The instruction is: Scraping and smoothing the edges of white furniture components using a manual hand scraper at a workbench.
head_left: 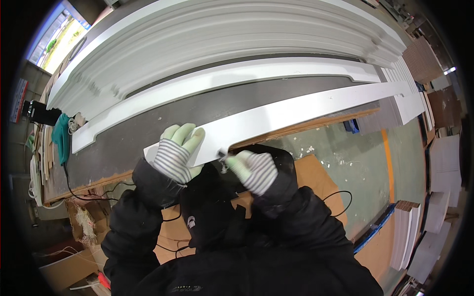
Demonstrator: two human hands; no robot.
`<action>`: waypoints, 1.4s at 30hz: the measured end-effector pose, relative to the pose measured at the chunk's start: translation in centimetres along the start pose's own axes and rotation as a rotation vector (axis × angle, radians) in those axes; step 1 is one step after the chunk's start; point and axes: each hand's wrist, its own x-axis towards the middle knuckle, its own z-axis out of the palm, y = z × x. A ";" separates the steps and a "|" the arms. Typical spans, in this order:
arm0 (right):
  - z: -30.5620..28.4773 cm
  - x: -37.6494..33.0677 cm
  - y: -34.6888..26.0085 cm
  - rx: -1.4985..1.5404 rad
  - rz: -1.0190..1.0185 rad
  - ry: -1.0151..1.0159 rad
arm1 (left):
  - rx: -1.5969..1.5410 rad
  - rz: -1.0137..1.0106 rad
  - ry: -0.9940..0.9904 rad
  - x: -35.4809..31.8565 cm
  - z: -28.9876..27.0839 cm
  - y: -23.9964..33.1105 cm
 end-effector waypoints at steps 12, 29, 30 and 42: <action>-2.3 1.5 -0.7 -0.112 0.068 0.030 | -0.042 -0.034 -0.071 0.8 -0.3 0.5; -5.5 0.8 -0.6 -0.227 0.099 -0.065 | -0.010 -0.080 -0.164 4.1 0.3 2.4; -5.2 1.3 -3.2 -0.851 0.006 -0.521 | -0.005 -0.082 -0.159 4.2 0.3 2.2; -3.2 -2.2 2.3 -0.031 0.158 0.258 | -0.031 0.009 -0.141 -0.3 0.1 -1.7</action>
